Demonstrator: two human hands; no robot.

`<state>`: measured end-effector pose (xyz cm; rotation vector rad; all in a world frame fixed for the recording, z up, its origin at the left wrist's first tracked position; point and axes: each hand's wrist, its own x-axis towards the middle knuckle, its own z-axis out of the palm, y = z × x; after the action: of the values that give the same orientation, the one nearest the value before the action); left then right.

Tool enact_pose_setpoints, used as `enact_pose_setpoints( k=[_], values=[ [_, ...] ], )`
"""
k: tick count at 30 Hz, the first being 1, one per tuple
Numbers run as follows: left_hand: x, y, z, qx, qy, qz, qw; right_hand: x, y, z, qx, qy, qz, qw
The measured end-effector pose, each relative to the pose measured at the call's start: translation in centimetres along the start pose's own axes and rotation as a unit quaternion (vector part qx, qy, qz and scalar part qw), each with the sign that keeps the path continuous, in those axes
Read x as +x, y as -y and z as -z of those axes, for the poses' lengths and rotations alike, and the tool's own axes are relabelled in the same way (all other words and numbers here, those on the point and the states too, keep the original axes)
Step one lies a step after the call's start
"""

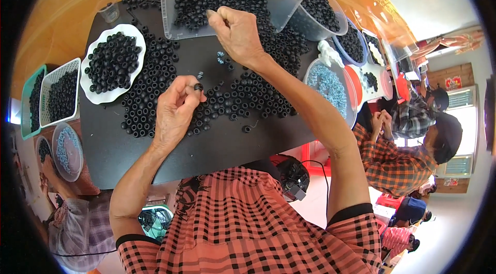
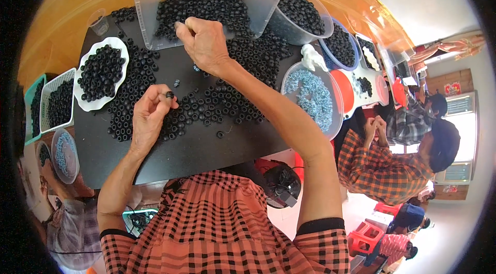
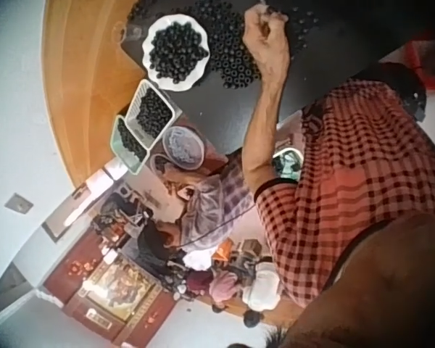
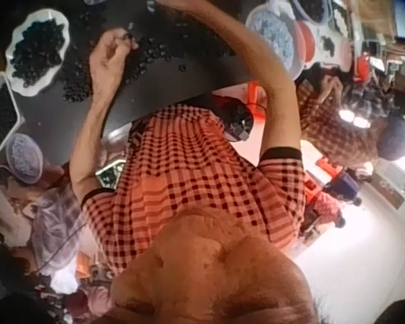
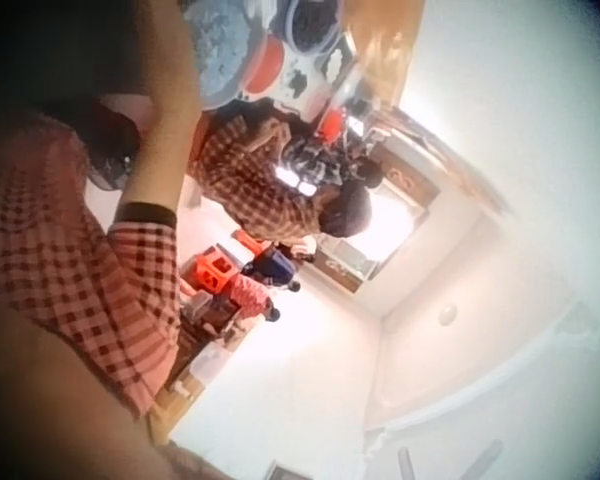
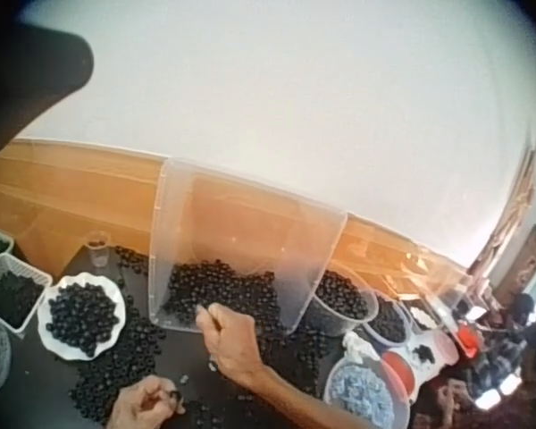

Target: The person assembles beaded components by picking up small patterned beads and hollow black beads from the table and inserting each small bead into a black bead by hand.

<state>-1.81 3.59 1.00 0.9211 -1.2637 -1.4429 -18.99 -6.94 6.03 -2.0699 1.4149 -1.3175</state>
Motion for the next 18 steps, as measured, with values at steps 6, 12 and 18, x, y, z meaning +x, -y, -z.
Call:
enact_pose_setpoints(
  k=[6, 12, 18],
  values=[
    [-0.1, 0.2, 0.0, -0.001, 0.003, 0.005, 1.000, 0.1, -1.3, -1.9, 0.093, -0.027, -0.039, 0.995],
    [-0.7, 0.3, -0.5, 0.017, 0.019, 0.026, 0.999, -1.8, -1.4, 1.0, 0.176, -0.047, -0.048, 0.982],
    [-0.5, -0.1, -0.5, 0.021, 0.016, 0.011, 1.000, -3.9, -2.3, 2.7, 0.126, -0.032, -0.112, 0.985]
  ],
)
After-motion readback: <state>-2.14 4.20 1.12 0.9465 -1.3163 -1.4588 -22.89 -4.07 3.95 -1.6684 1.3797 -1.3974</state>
